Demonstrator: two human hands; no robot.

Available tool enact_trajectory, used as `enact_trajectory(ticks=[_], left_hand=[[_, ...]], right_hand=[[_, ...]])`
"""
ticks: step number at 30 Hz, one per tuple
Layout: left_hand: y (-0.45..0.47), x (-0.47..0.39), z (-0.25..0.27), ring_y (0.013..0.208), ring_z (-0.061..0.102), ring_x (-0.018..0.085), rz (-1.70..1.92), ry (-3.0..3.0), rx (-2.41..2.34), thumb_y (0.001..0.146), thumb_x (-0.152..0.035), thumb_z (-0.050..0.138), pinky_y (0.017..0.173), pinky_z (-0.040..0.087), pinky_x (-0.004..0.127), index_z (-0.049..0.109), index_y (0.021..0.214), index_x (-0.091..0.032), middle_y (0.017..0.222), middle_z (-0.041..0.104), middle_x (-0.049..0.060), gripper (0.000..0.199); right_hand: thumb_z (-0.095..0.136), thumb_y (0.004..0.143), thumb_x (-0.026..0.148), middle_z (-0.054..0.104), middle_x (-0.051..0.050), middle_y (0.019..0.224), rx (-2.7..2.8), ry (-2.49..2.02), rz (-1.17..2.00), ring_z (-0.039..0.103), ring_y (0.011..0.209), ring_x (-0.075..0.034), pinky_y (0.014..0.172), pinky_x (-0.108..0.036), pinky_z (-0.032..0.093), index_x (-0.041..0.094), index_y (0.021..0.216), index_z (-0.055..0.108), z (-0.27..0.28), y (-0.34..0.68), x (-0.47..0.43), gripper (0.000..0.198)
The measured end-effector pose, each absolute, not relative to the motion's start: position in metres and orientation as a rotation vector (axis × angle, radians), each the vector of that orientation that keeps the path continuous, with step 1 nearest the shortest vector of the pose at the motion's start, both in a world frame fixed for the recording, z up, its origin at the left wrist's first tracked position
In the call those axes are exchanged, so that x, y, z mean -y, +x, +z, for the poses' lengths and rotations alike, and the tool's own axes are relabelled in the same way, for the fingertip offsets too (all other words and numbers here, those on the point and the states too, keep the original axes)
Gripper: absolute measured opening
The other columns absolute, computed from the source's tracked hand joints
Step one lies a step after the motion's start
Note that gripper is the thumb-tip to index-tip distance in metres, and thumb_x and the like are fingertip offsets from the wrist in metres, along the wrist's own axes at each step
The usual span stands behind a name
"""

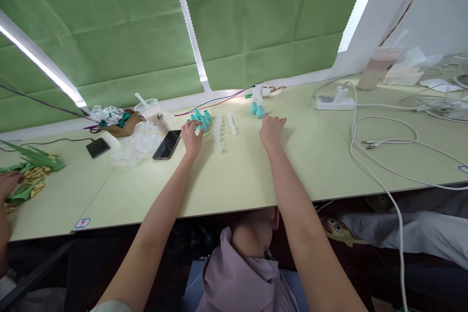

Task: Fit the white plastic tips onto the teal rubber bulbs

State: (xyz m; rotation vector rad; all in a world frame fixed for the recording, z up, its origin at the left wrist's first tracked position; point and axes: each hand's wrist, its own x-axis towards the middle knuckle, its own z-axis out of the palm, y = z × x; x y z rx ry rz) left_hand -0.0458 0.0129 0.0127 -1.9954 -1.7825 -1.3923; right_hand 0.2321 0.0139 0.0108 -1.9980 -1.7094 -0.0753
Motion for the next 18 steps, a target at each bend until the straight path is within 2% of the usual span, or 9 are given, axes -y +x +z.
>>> enact_trajectory(ticks=[3,6,10,12,14,16,18], left_hand=[[-0.053,-0.017,0.01,0.109,0.047,0.029,-1.311,-1.953,1.912,0.078,-0.022,0.058,0.09,0.036,0.045,0.061,0.094,-0.026,0.112,0.057,0.008,0.016],[-0.057,-0.02,0.007,0.109,0.047,0.03,-1.266,-1.943,1.947,0.077,-0.021,0.058,0.091,0.035,0.047,0.059,0.098,-0.025,0.111,0.058,0.01,0.021],[-0.06,-0.026,0.0,0.108,0.048,0.03,-1.359,-1.955,1.864,0.078,-0.024,0.057,0.092,0.036,0.047,0.057,0.105,-0.023,0.108,0.059,0.012,0.027],[-0.062,-0.029,-0.002,0.11,0.048,0.028,-1.389,-2.025,1.784,0.08,-0.025,0.055,0.096,0.035,0.046,0.056,0.112,-0.021,0.11,0.059,0.013,0.032],[-0.062,-0.03,-0.002,0.114,0.047,0.027,-1.328,-2.112,1.739,0.083,-0.024,0.051,0.099,0.033,0.046,0.054,0.117,-0.022,0.12,0.056,0.013,0.035],[-0.061,-0.028,-0.001,0.12,0.043,0.028,-1.211,-2.171,1.746,0.085,-0.023,0.046,0.1,0.033,0.047,0.053,0.121,-0.024,0.131,0.049,0.012,0.036],[-0.06,-0.025,0.0,0.124,0.039,0.03,-1.125,-2.187,1.772,0.087,-0.026,0.044,0.098,0.035,0.048,0.053,0.122,-0.026,0.138,0.044,0.01,0.037]], right_hand=[[0.044,0.077,0.005,0.063,-0.016,0.083,1.673,-2.063,-0.121,0.055,0.086,-0.03,0.081,-0.047,0.028,0.013,0.104,0.06,0.003,0.229,-0.014,0.032],[0.042,0.076,0.004,0.062,-0.016,0.085,1.659,-2.085,-0.083,0.055,0.085,-0.03,0.079,-0.046,0.027,0.012,0.113,0.054,0.002,0.226,-0.014,0.039],[0.052,0.077,0.014,0.06,-0.019,0.099,1.612,-2.088,-0.136,0.053,0.091,-0.03,0.079,-0.043,0.027,0.01,0.133,0.035,0.007,0.226,-0.013,0.058],[0.054,0.079,0.021,0.056,-0.02,0.11,1.601,-2.013,-0.222,0.049,0.096,-0.03,0.079,-0.042,0.026,0.012,0.135,0.033,0.01,0.222,-0.014,0.061],[0.052,0.082,0.024,0.054,-0.017,0.113,1.668,-1.858,-0.303,0.046,0.1,-0.029,0.081,-0.041,0.025,0.016,0.13,0.042,0.012,0.212,-0.014,0.049],[0.047,0.085,0.022,0.056,-0.013,0.113,1.828,-1.667,-0.349,0.043,0.103,-0.027,0.084,-0.041,0.023,0.02,0.115,0.057,0.011,0.196,-0.012,0.031],[0.046,0.087,0.021,0.057,-0.01,0.114,2.018,-1.505,-0.366,0.042,0.105,-0.025,0.086,-0.041,0.022,0.022,0.1,0.066,0.009,0.176,-0.009,0.024]])
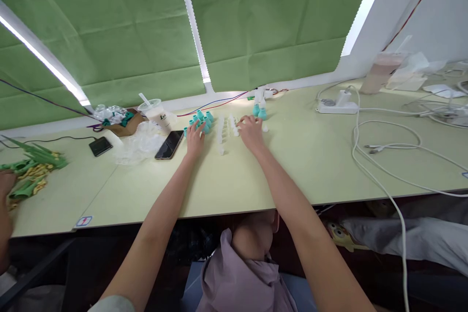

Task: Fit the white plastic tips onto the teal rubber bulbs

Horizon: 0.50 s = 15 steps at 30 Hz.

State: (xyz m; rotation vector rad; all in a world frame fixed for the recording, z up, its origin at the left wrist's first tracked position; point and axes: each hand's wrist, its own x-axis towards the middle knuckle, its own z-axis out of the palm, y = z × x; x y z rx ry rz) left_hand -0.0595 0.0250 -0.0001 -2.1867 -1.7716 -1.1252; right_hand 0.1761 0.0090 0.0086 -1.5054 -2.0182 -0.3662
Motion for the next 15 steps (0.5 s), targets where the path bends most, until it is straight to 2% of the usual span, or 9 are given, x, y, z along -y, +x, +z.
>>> enact_trajectory(ticks=[6,11,15], left_hand=[[-0.055,-0.019,0.005,0.119,0.042,0.03,-1.197,-2.192,1.686,0.088,-0.031,0.045,0.096,0.037,0.048,0.057,0.116,-0.025,0.129,0.05,0.011,0.031],[-0.046,-0.015,0.011,0.104,0.049,0.025,-1.215,-2.356,1.4,0.084,-0.038,0.054,0.092,0.038,0.04,0.064,0.105,-0.025,0.113,0.056,0.009,0.027],[-0.038,-0.012,0.013,0.096,0.05,0.024,-1.054,-2.48,1.293,0.078,-0.04,0.063,0.085,0.04,0.037,0.067,0.101,-0.024,0.101,0.059,0.008,0.029]], right_hand=[[0.048,0.086,0.017,0.048,-0.008,0.132,2.226,-1.37,-0.461,0.034,0.118,-0.026,0.091,-0.046,0.018,0.023,0.093,0.07,-0.004,0.144,-0.008,0.024],[0.047,0.086,0.017,0.053,-0.007,0.127,2.218,-1.377,-0.425,0.036,0.117,-0.025,0.094,-0.048,0.016,0.023,0.081,0.072,-0.01,0.147,-0.015,0.026],[0.05,0.085,0.018,0.057,-0.008,0.119,2.196,-1.343,-0.424,0.039,0.113,-0.025,0.094,-0.047,0.017,0.022,0.078,0.072,-0.009,0.147,-0.014,0.023]])
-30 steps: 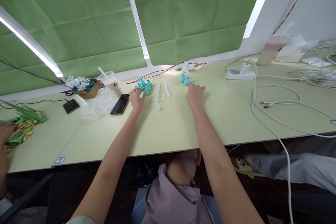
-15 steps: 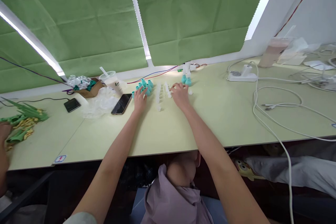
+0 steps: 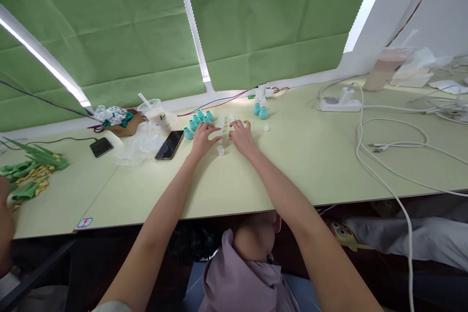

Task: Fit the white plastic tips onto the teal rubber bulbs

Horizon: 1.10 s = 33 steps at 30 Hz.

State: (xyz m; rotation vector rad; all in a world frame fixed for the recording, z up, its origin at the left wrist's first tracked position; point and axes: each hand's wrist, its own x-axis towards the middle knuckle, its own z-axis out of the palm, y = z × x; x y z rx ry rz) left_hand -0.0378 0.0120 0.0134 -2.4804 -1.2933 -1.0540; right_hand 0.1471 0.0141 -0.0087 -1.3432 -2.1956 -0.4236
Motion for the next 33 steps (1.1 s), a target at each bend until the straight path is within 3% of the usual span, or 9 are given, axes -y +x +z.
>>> enact_trajectory(ticks=[8,15,19,33], left_hand=[[-0.038,-0.015,0.009,0.093,0.052,0.024,-0.903,-2.552,1.369,0.073,-0.02,0.068,0.082,0.041,0.037,0.068,0.091,-0.022,0.093,0.062,0.006,0.018],[-0.027,-0.009,0.02,0.077,0.061,0.016,-1.627,-2.689,1.426,0.072,-0.019,0.067,0.073,0.049,0.031,0.064,0.085,-0.02,0.088,0.065,0.003,0.014],[-0.019,-0.005,0.023,0.08,0.065,0.017,-2.026,-2.716,1.531,0.066,-0.02,0.07,0.077,0.053,0.033,0.061,0.084,-0.018,0.088,0.067,0.004,0.02],[-0.018,-0.009,0.016,0.083,0.065,0.018,-2.209,-2.69,1.51,0.063,-0.026,0.073,0.079,0.053,0.034,0.06,0.082,-0.018,0.087,0.067,0.005,0.025]], right_hand=[[0.054,0.085,0.026,0.061,-0.006,0.113,2.09,-1.287,-0.306,0.043,0.108,-0.024,0.092,-0.046,0.02,0.024,0.076,0.071,-0.003,0.151,-0.01,0.02],[0.056,0.084,0.038,0.063,-0.003,0.107,1.827,-1.224,-0.114,0.048,0.103,-0.023,0.087,-0.04,0.028,0.027,0.081,0.071,0.014,0.154,-0.009,0.019],[0.056,0.084,0.039,0.063,-0.003,0.107,1.792,-1.157,-0.106,0.048,0.104,-0.023,0.087,-0.038,0.03,0.028,0.083,0.071,0.024,0.154,-0.002,0.019],[0.05,0.088,0.04,0.065,-0.003,0.108,1.959,-1.146,-0.217,0.047,0.104,-0.023,0.092,-0.04,0.022,0.03,0.089,0.073,0.028,0.152,0.006,0.025]])
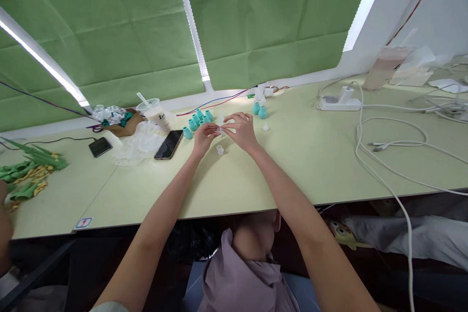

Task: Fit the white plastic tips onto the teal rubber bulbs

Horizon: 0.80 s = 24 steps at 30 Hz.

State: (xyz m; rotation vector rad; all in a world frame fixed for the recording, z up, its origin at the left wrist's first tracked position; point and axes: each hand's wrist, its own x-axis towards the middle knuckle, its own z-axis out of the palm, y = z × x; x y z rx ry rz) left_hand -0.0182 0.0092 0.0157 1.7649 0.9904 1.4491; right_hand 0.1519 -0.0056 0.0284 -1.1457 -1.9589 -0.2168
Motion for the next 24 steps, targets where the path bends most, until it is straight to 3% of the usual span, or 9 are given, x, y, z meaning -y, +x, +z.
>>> enact_trajectory(ticks=[11,18,21,24], left_hand=[[-0.011,-0.003,0.019,0.082,0.064,0.017,1.456,1.655,-0.946,0.064,-0.035,0.073,0.074,0.052,0.031,0.059,0.083,-0.017,0.088,0.066,0.005,0.029],[-0.007,-0.003,0.018,0.074,0.064,0.015,1.465,1.499,-0.958,0.059,-0.036,0.078,0.071,0.051,0.03,0.059,0.076,-0.015,0.077,0.066,0.003,0.032],[-0.008,-0.003,0.019,0.077,0.065,0.017,1.457,1.47,-0.957,0.057,-0.035,0.079,0.074,0.051,0.031,0.06,0.076,-0.015,0.079,0.066,0.004,0.033],[-0.009,-0.002,0.021,0.08,0.065,0.017,1.478,1.461,-0.94,0.059,-0.034,0.078,0.077,0.051,0.032,0.061,0.077,-0.016,0.082,0.067,0.004,0.031]], right_hand=[[0.054,0.086,0.04,0.069,-0.001,0.103,1.931,-1.193,-0.111,0.051,0.101,-0.022,0.089,-0.039,0.024,0.031,0.09,0.073,0.029,0.153,0.001,0.021],[0.06,0.083,0.038,0.071,0.001,0.097,1.923,-1.158,0.034,0.054,0.1,-0.02,0.091,-0.038,0.027,0.029,0.082,0.074,0.029,0.149,0.002,0.017],[0.064,0.079,0.037,0.07,-0.001,0.098,1.883,-1.131,0.177,0.056,0.101,-0.021,0.094,-0.04,0.03,0.028,0.083,0.073,0.03,0.15,0.002,0.013],[0.07,0.072,0.039,0.069,-0.003,0.103,1.767,-1.023,0.513,0.06,0.098,-0.021,0.092,-0.038,0.04,0.026,0.096,0.071,0.03,0.154,0.001,0.027]])
